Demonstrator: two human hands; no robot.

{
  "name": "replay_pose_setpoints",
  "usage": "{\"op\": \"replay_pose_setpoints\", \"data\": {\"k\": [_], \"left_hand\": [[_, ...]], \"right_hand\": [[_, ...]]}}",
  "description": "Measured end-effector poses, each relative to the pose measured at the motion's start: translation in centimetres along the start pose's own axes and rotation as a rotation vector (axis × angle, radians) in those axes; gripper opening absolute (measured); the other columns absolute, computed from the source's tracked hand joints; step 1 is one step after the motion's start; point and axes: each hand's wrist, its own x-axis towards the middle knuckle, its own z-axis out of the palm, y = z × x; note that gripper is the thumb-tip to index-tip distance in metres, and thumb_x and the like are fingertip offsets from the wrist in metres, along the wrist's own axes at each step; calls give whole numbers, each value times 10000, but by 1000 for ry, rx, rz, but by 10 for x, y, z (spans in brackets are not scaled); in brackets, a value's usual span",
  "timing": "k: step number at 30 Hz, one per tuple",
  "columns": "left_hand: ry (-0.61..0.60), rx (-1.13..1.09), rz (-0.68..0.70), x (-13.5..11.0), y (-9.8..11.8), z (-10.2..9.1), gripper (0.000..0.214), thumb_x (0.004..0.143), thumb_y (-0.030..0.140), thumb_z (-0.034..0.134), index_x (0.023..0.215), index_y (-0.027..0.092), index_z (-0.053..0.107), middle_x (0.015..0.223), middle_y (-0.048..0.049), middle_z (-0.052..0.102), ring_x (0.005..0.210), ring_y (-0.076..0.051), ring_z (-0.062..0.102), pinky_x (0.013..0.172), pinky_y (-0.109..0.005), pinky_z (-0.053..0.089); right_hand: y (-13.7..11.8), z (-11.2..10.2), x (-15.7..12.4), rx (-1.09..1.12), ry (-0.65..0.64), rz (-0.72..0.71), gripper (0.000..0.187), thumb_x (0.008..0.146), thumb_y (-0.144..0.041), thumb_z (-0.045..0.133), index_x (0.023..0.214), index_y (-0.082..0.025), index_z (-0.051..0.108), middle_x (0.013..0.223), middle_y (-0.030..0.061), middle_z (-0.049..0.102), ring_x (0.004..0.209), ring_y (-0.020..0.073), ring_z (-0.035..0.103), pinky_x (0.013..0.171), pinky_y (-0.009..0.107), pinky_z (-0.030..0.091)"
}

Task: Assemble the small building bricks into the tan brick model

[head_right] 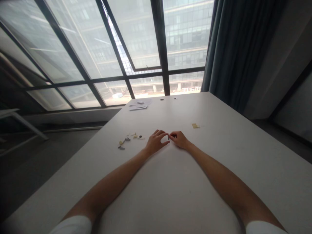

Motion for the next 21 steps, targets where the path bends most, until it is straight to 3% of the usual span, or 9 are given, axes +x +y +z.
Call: {"op": "replay_pose_setpoints", "data": {"k": [11, 16, 21], "left_hand": [[51, -56, -2, 2, -3, -2, 220, 858, 333, 749, 1057, 246, 720, 1002, -48, 703, 983, -212, 618, 855, -342, 556], [78, -49, -30, 1, -3, -2, 236, 831, 301, 767, 1055, 241, 720, 1000, -45, 706, 979, -212, 616, 861, -344, 557], [71, -36, -73, 0, -7, -2, 243, 841, 326, 765, 1069, 252, 725, 1009, -52, 705, 986, -212, 616, 865, -347, 558]], "right_hand": [[1, -2, 0, 12, -31, -9, 282, 902, -376, 600, 770, -159, 722, 675, 15, 657, 630, 145, 525, 608, 263, 395], [0, -3, -3, -102, 74, -111, 201, 921, -246, 596, 1060, -194, 731, 909, 43, 679, 710, 148, 571, 666, 268, 456], [1, -7, -6, -225, 4, -187, 315, 890, -155, 654, 1190, -242, 688, 1059, 48, 660, 723, 143, 584, 757, 299, 492]]}}
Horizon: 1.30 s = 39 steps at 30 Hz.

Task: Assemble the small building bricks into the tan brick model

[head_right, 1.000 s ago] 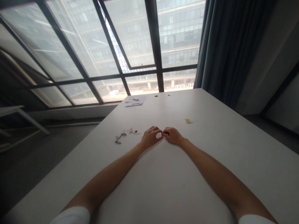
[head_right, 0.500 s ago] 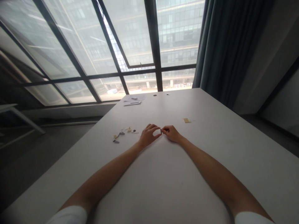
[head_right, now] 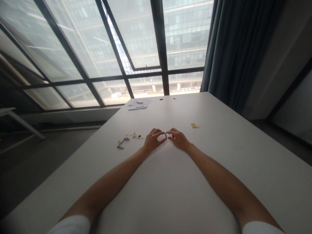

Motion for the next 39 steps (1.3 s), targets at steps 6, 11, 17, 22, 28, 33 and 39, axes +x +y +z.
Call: {"op": "replay_pose_setpoints", "data": {"k": [6, 11, 17, 22, 28, 33, 39], "left_hand": [[-30, -4, 11, -1, -3, 1, 246, 864, 360, 748, 1086, 257, 726, 1008, -56, 700, 994, -207, 614, 869, -340, 556], [-40, -6, 20, -2, -3, 2, 239, 864, 357, 750, 1078, 254, 728, 1001, -55, 696, 993, -207, 613, 877, -339, 553], [-56, -9, 34, -2, -5, 3, 243, 876, 370, 739, 1087, 249, 725, 1014, -55, 701, 999, -210, 611, 879, -342, 552], [-53, -21, 32, -3, -5, 4, 259, 878, 392, 734, 1095, 252, 720, 1019, -56, 699, 1008, -211, 611, 892, -346, 552], [-45, -33, 25, -3, -4, 2, 259, 867, 350, 741, 1109, 263, 716, 1030, -54, 697, 1019, -210, 612, 898, -347, 554], [-45, -44, 16, -2, -3, 3, 252, 857, 331, 748, 1096, 260, 719, 1028, -49, 698, 1017, -209, 611, 897, -342, 554], [-34, -46, -15, -3, -5, 5, 244, 848, 345, 765, 1065, 244, 723, 1007, -48, 701, 994, -206, 607, 884, -343, 550]], "right_hand": [[1, -1, -1, -74, -34, -18, 313, 885, -208, 716, 1194, -248, 684, 1058, 43, 660, 736, 147, 597, 781, 300, 503], [0, -2, -1, -84, -40, -44, 295, 894, -232, 723, 1187, -245, 684, 1035, 35, 658, 727, 142, 585, 758, 283, 497], [-4, -5, -2, -101, -61, -46, 289, 886, -208, 721, 1172, -239, 690, 1027, 36, 663, 731, 139, 586, 766, 282, 497], [-6, -6, -2, -97, -59, -55, 297, 873, -180, 712, 1164, -235, 685, 1016, 35, 664, 723, 138, 587, 755, 279, 496], [-8, -7, -1, -113, -45, -52, 289, 864, -172, 710, 1146, -233, 687, 991, 32, 660, 716, 138, 582, 742, 274, 490], [-8, -7, -2, -113, -47, -47, 289, 865, -170, 707, 1147, -232, 686, 988, 29, 659, 721, 137, 586, 753, 274, 488], [-7, -6, -1, -100, -61, -47, 331, 874, -170, 702, 1196, -243, 673, 1003, 29, 659, 734, 138, 595, 768, 276, 494]]}}
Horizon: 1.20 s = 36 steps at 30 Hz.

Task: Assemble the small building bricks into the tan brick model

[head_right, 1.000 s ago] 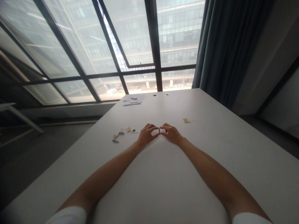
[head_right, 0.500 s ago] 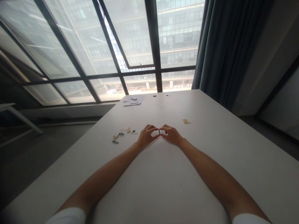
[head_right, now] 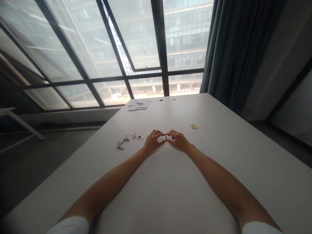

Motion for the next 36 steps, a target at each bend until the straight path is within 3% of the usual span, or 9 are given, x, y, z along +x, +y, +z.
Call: {"op": "replay_pose_setpoints", "data": {"k": [36], "left_hand": [[7, -8, 17, -2, -3, 4, 242, 861, 369, 756, 1069, 250, 726, 995, -47, 703, 983, -209, 615, 869, -336, 548]], "right_hand": [[3, 1, -1, -3, 4, -32, 313, 892, -184, 699, 1196, -257, 679, 999, 21, 658, 714, 134, 582, 733, 264, 492]]}}
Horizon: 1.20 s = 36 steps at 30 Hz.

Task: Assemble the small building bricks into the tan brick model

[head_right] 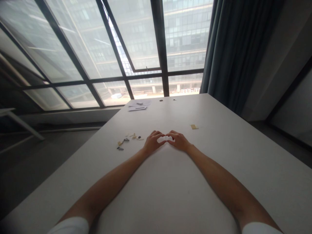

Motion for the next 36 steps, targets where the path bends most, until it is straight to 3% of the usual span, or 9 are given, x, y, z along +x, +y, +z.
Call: {"op": "replay_pose_setpoints", "data": {"k": [20, 25, 29, 36], "left_hand": [[-16, -25, -18, 1, 2, -2, 241, 863, 374, 755, 1068, 249, 726, 994, -47, 706, 983, -212, 617, 874, -344, 546], [-8, -43, -21, 1, 1, -3, 247, 854, 364, 765, 1071, 253, 724, 1012, -47, 702, 1005, -212, 617, 896, -347, 545], [-10, -49, -30, 0, 0, -1, 205, 880, 359, 735, 1059, 258, 726, 1009, -42, 703, 1001, -207, 618, 896, -344, 541], [-20, -61, -62, 1, 1, 1, 139, 914, 321, 687, 1026, 250, 727, 1004, -36, 702, 1000, -201, 618, 902, -339, 539]], "right_hand": [[-3, 0, 2, 41, 5, 36, 276, 850, -136, 688, 1108, -234, 679, 962, 15, 654, 710, 133, 578, 707, 261, 481], [2, -1, 3, 90, 56, 55, 247, 838, -153, 669, 1075, -225, 676, 966, 20, 652, 698, 131, 571, 655, 252, 477], [9, -18, 10, 91, 199, 94, 228, 831, -192, 655, 1057, -215, 670, 965, 31, 663, 658, 130, 549, 624, 261, 473], [31, -82, 19, 66, 554, 286, 296, 827, -359, 669, 1063, -181, 678, 960, 51, 697, 637, 138, 547, 562, 258, 457]]}}
